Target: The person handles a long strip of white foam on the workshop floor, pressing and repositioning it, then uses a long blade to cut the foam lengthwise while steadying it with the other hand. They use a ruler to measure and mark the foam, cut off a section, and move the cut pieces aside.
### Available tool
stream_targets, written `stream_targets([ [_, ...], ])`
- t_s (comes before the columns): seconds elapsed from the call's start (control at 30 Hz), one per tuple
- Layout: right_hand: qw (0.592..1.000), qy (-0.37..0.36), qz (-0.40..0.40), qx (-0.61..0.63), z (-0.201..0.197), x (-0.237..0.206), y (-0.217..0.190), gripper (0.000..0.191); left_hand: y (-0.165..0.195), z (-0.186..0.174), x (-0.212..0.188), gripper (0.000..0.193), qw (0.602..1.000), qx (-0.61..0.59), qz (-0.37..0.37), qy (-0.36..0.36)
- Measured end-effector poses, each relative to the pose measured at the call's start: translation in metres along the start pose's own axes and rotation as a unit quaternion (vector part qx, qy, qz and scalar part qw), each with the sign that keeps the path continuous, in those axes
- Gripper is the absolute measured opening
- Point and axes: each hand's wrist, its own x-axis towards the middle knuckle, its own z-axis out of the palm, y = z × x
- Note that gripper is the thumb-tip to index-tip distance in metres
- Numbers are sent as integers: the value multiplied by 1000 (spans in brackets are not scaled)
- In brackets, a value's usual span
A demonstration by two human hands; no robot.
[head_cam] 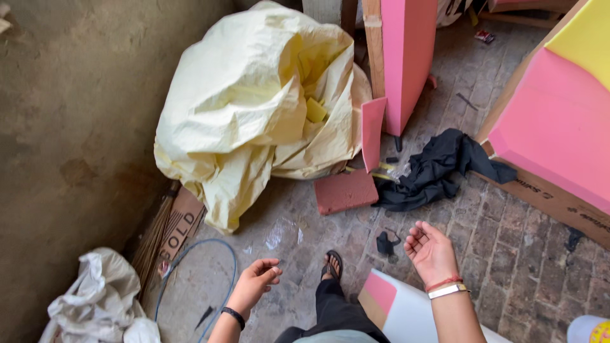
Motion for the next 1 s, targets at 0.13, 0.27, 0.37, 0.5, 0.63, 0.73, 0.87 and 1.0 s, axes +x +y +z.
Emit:
stream_targets([
  [0.13,1000,-19,-21,1,58,17,-33,16,78,2,44,32,996,5,85,-7],
  [0.27,997,-47,-57,-26,91,13,-53,14,115,20,66,32,997,17,67,-36],
  [0.37,996,-33,-67,-40,102,5,-59,14,134,28,87,32,996,4,66,-61],
  [0.5,997,4,-74,-23,100,-6,-63,15,148,13,118,32,995,-3,56,-79],
  [0.63,992,32,-122,-17,84,-20,-66,17,158,-12,143,31,995,-42,30,-82],
  [0.73,989,49,-140,-1,75,-27,-61,17,168,-23,150,30,994,-48,17,-101],
  [0.87,990,52,-129,25,82,-22,-45,17,191,-24,154,30,992,-43,55,-107],
  [1.0,995,39,-88,16,98,-12,-31,19,209,-15,162,29,990,-13,78,-115],
])
